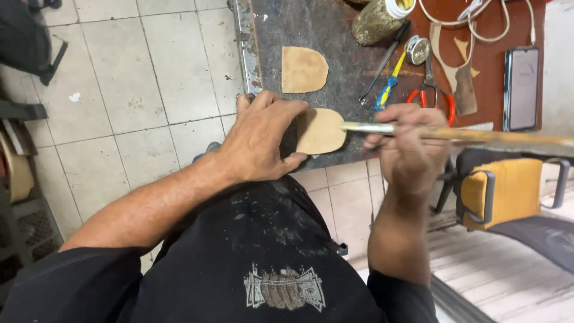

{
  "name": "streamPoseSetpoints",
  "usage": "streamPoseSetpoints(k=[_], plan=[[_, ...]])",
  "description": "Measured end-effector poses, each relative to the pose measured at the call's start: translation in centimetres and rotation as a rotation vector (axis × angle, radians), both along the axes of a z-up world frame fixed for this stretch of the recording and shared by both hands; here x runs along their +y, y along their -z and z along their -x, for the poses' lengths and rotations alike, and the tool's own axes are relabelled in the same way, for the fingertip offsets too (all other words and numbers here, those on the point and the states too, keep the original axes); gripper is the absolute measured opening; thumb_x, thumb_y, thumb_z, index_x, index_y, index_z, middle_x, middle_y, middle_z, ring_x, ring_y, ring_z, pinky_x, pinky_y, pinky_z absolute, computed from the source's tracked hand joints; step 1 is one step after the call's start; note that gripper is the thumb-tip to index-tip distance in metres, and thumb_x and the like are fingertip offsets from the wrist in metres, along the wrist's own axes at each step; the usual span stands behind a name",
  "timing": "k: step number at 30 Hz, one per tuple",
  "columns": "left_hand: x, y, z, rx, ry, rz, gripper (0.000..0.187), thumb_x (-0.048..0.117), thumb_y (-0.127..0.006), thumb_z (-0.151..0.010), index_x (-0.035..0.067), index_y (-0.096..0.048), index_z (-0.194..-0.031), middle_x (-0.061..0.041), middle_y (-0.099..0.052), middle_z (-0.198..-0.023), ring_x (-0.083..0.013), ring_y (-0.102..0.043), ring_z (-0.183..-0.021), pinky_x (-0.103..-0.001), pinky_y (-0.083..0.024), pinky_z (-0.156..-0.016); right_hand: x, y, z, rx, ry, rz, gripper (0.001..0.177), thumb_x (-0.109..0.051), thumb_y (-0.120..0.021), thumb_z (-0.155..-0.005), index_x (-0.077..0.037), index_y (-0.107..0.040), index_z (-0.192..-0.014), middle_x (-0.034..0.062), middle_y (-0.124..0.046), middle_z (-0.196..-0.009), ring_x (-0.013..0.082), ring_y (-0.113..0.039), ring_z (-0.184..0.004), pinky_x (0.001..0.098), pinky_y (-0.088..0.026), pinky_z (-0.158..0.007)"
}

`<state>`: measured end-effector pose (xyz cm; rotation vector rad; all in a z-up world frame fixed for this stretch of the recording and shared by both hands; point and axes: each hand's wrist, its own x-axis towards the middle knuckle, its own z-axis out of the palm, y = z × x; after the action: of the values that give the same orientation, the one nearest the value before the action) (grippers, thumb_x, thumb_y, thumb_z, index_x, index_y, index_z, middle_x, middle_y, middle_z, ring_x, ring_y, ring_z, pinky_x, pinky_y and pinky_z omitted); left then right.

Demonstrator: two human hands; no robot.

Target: The person applies a yellowish substance to several small, tan, curved pieces of material on a workbench using a brush. They repeatedly dip the brush into a container to reload the substance and spread it evenly across the surface of the pieces.

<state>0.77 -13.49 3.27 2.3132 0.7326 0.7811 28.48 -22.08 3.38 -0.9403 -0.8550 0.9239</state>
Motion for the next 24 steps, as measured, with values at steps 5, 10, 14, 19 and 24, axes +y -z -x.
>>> streamPoseSetpoints(k=[5,10,14,19,24], plan=[[0.9,-0.1,-0.2,-0.001,0.09,-0.041,0.081,0.029,-0.091,-0.072,0.008,-0.051,-0.139,-0.015,-0.069,-0.107,-0.0377,-0.059,-0.104,-0.051,-0.034,-0.084,-0.9,0.9,4.4,-0.201,0.256,-0.02,0.033,0.014,-0.07,-0.086,0.002,-0.043,-0.1,0.0368,-0.061,-0.091,0.0332,-0.071,-0.057,0.0359,-0.065,-0.052],[1.5,0.7,0.4,-0.052,0.152,0.018,0.083,0.023,-0.095,-0.07,0.005,-0.053,-0.139,-0.017,-0.072,-0.104,-0.0367,-0.06,-0.1,-0.048,-0.035,-0.083,-0.9,0.5,7.4,-0.38,0.423,0.059,0.029,0.008,-0.075,-0.091,0.004,-0.048,-0.102,0.0352,-0.067,-0.09,0.0305,-0.074,-0.063,0.0356,-0.065,-0.055],[2.5,1.2,0.8,-0.144,0.159,0.01,0.095,0.028,-0.099,-0.065,0.004,-0.05,-0.142,-0.02,-0.068,-0.118,-0.0381,-0.061,-0.109,-0.049,-0.036,-0.085,0.2,2.2,9.2,-0.465,0.544,0.093,0.026,0.008,-0.073,-0.093,0.005,-0.049,-0.101,0.0308,-0.07,-0.087,0.0258,-0.074,-0.061,0.0334,-0.065,-0.054],[2.2,1.8,2.3,-0.214,0.201,0.115,0.098,0.031,-0.1,-0.069,0.002,-0.047,-0.146,-0.022,-0.064,-0.127,-0.0375,-0.061,-0.115,-0.048,-0.038,-0.087,-0.4,2.2,10.8,-0.561,0.582,0.123,0.025,0.007,-0.076,-0.092,0.006,-0.052,-0.099,0.0299,-0.072,-0.088,0.0258,-0.075,-0.063,0.0329,-0.066,-0.055],[1.9,3.6,2.0,-0.302,0.183,0.086,0.084,0.036,-0.09,-0.085,0.005,-0.043,-0.147,-0.013,-0.065,-0.124,-0.0324,-0.06,-0.115,-0.047,-0.037,-0.087,-0.4,2.2,11.6,-0.582,0.684,0.145,0.027,0.001,-0.08,-0.091,0.003,-0.054,-0.095,0.0275,-0.072,-0.08,0.0257,-0.073,-0.057,0.0339,-0.063,-0.05]])
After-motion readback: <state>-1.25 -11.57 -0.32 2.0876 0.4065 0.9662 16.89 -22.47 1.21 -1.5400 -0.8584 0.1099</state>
